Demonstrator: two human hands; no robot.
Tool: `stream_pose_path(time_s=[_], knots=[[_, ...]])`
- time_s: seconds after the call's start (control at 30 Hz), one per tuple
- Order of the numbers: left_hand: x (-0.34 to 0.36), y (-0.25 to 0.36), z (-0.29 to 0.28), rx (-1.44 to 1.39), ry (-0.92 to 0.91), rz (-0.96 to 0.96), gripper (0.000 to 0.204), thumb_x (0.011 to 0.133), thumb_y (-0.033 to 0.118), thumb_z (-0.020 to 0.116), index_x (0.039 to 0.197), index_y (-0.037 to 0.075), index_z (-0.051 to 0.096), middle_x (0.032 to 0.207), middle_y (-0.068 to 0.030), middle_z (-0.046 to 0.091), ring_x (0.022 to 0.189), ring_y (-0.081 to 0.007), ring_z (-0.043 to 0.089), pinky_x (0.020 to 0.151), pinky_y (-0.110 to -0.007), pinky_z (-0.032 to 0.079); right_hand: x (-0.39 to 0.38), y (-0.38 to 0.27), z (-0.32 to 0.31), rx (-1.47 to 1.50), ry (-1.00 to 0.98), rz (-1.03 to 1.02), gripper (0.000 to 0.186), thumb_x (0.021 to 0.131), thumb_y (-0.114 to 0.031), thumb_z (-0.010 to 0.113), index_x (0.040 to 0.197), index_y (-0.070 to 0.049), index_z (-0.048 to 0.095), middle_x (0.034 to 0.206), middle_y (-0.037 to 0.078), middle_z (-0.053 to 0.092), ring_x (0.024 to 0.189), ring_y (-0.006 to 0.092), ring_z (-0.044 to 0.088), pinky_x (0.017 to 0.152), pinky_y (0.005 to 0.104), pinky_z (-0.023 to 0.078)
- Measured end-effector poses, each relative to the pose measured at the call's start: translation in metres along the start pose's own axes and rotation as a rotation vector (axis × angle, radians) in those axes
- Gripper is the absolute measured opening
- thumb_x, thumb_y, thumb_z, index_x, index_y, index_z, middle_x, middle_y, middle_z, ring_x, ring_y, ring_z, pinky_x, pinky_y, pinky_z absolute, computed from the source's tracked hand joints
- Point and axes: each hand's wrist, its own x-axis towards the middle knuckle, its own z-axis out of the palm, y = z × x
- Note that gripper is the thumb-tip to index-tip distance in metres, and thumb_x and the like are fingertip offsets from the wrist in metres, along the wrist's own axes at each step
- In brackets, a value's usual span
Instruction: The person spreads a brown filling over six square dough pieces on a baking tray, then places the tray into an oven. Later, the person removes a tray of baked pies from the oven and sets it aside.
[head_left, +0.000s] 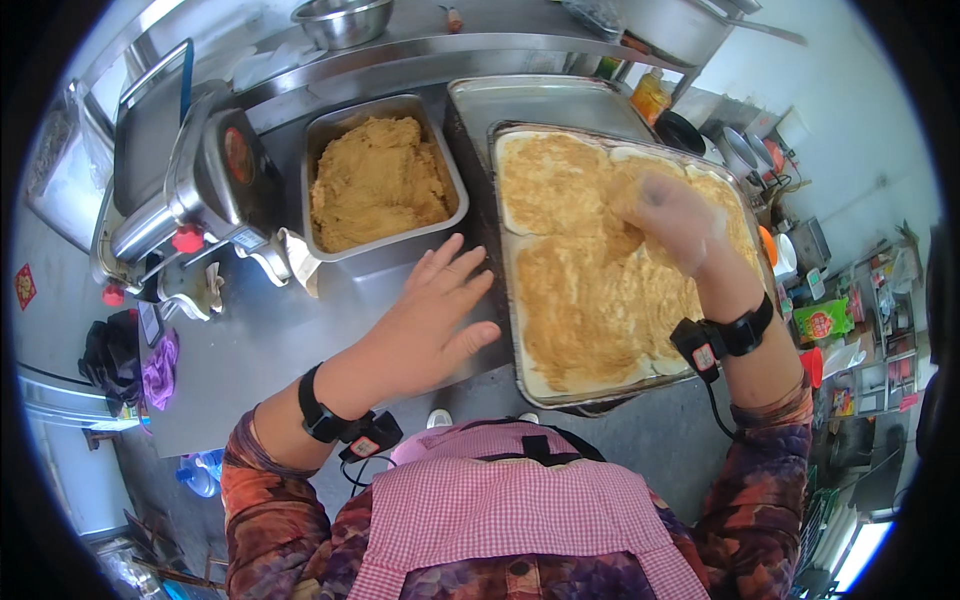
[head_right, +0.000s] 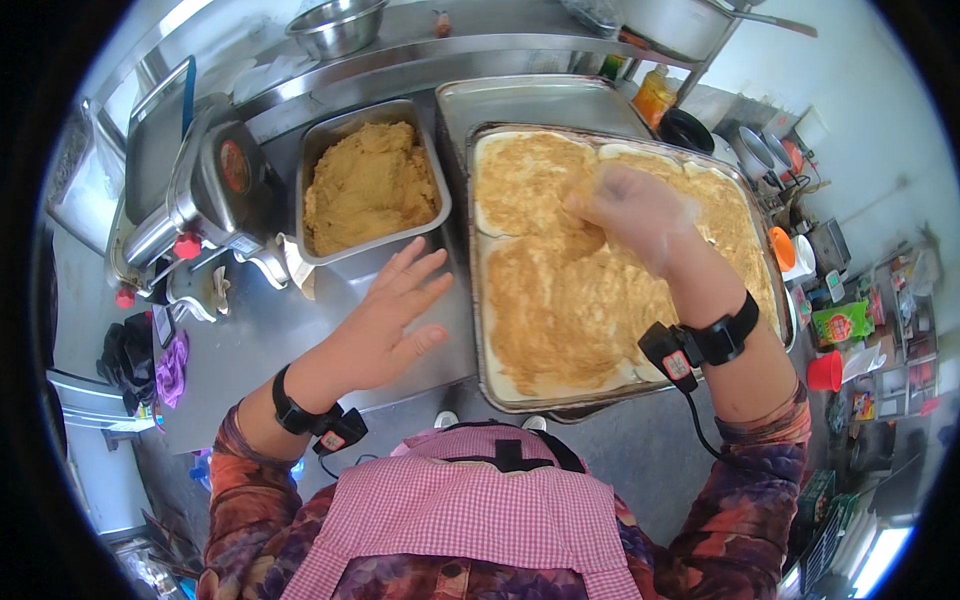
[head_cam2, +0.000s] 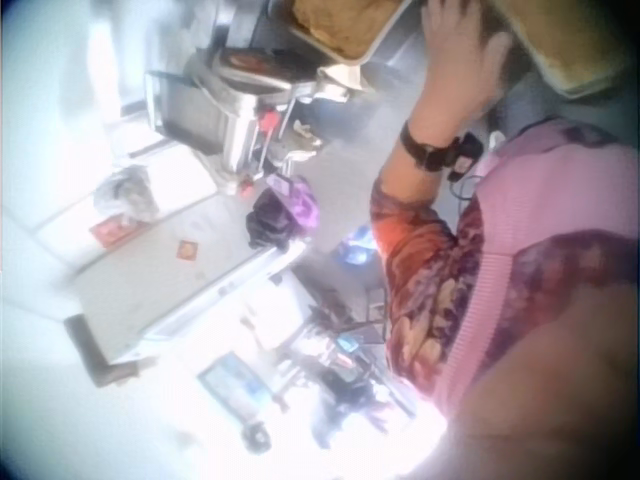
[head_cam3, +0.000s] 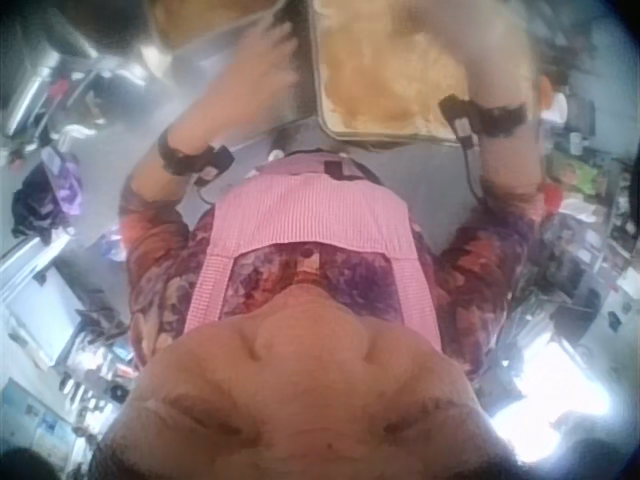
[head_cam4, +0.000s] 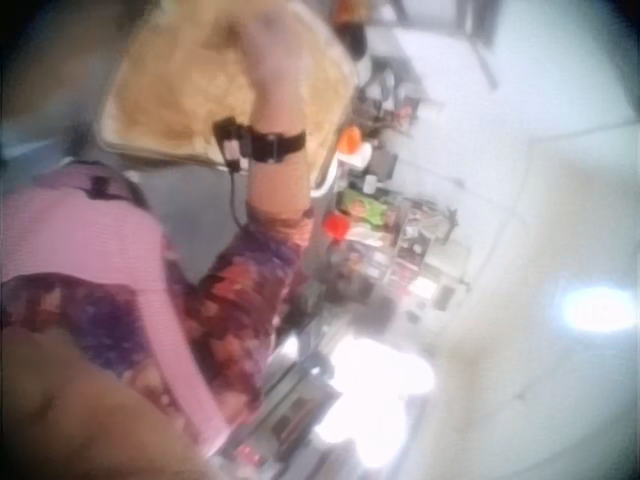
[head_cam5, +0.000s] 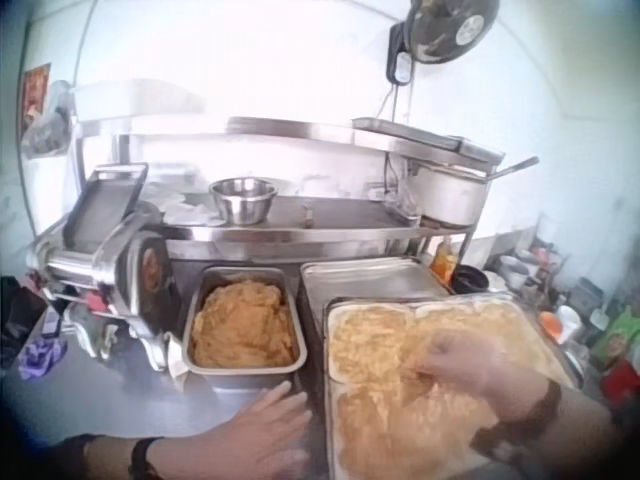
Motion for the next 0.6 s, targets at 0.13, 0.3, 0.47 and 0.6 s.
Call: stream_pose_path(time_s=[0.13,0.3,0.47,0.6], knots=[[-0.049,-0.044,-0.017,-0.06,0.081,-0.114,0.058,0.097,0.039,0.05,0.136,-0.004,0.046,0.149,-0.0235,0.034,0.144,-0.0399,0.018,0.115,-0.047,0.019,0.036,-0.041,0.05,0.347,-0.216,-0.129,0.031,0.092,-0.032,0.061,0.1,-0.002,0.064,0.088,0.006,0.065,0.077,0.0127,0.061,0.07,0.027,0.049],[-0.101,-0.084,-0.02,-0.29,0.246,-0.254,0.056,0.099,0.039,0.046,0.138,-0.001,0.046,0.15,-0.0201,0.035,0.145,-0.0355,0.019,0.116,-0.045,0.017,0.096,-0.078,0.12,0.647,-0.561,-0.084,0.05,0.1,-0.044,0.047,0.121,0.0,0.056,0.116,0.012,0.06,0.098,0.0247,0.063,0.086,0.0384,0.051],[-0.138,-0.11,-0.022,-0.792,0.363,-0.354,0.057,0.101,0.041,0.043,0.141,0.001,0.043,0.149,-0.0153,0.038,0.144,-0.0278,0.023,0.117,-0.041,0.017,0.15,-0.106,0.203,-0.014,-0.549,-0.24,0.046,0.1,-0.036,0.044,0.129,-0.001,0.051,0.117,0.013,0.063,0.107,0.0248,0.059,0.089,0.0353,0.046],[-0.155,-0.127,-0.018,-1.062,0.429,-0.385,0.059,0.101,0.039,0.043,0.146,0.002,0.036,0.145,-0.014,0.043,0.138,-0.025,0.033,0.114,-0.04,0.024,0.163,-0.109,0.265,-0.221,-0.533,-0.114,0.055,0.099,-0.048,0.041,0.122,-0.002,0.06,0.12,0.011,0.063,0.107,0.025,0.058,0.093,0.0338,0.043]])
